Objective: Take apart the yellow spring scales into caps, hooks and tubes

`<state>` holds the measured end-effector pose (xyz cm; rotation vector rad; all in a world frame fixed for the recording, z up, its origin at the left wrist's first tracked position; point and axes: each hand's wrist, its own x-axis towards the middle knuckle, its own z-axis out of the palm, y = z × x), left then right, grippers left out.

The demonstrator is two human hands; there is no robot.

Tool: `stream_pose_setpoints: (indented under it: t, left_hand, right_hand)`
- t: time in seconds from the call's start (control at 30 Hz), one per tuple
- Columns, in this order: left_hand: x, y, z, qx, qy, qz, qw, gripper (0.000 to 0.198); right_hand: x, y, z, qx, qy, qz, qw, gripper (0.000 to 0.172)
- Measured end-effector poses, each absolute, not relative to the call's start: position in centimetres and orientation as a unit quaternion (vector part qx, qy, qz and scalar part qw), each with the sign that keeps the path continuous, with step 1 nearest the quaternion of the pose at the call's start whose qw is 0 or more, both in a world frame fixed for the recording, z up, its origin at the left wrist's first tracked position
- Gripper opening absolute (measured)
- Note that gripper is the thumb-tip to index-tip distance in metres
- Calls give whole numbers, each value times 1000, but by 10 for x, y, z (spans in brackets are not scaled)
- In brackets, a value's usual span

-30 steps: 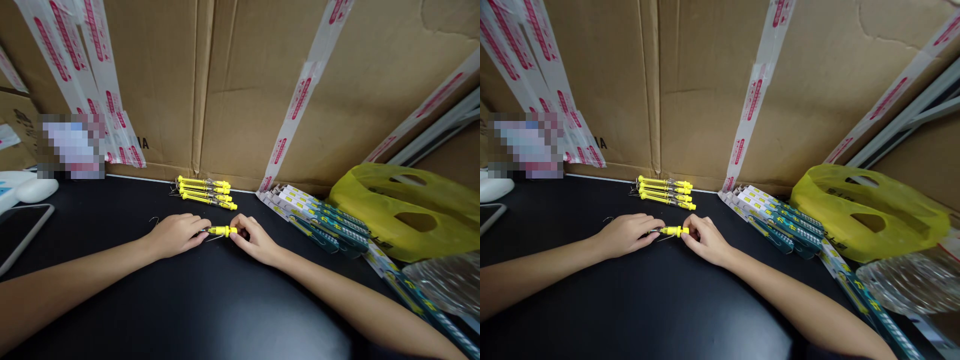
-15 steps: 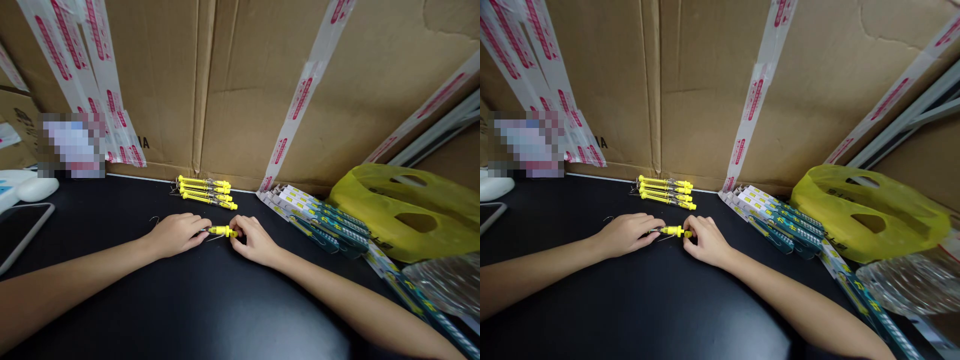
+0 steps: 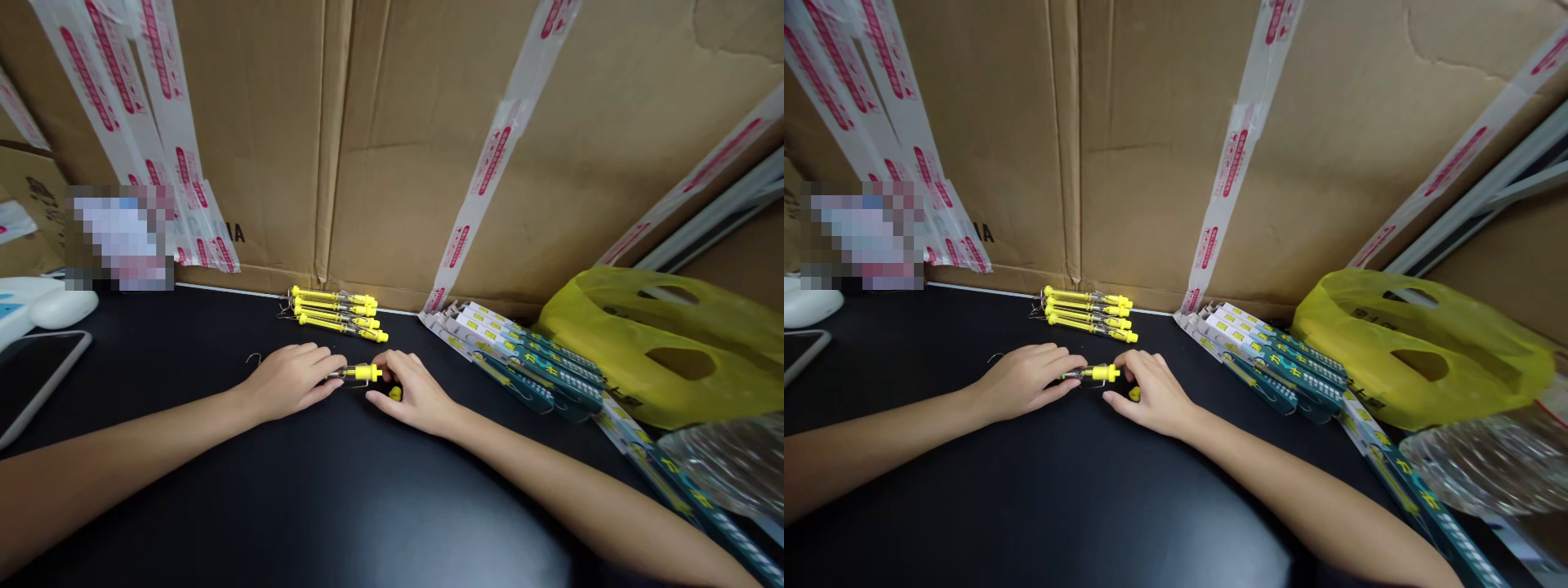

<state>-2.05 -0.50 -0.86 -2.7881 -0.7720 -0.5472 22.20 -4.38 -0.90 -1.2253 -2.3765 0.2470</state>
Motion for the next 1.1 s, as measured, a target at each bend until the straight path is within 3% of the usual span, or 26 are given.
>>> stream_pose_setpoints:
  t: [0.17,0.33,0.47,0.73,1.1]
  left_hand:
    - [-21,-5,-8,-940,-253,-198,113,26]
    - [-20,-5,-8,-941,-255,-196,108,25]
    - [-20,-5,-8,-941,-257,-193,106,25]
    - [-19,-6,-10,-945,-248,-196,86,23]
    - [-17,-6,-9,-940,-256,-212,76,23]
  right_hand:
    - [221,-43,-8,-457,-868,51,186,25]
    - [222,-47,-9,-522,-842,-74,109,27]
    - [222,-49,-12,-560,-821,-107,33,15]
    - [227,-35,-15,-473,-854,7,218,8]
    - [229,-34,-16,-460,-840,64,280,11]
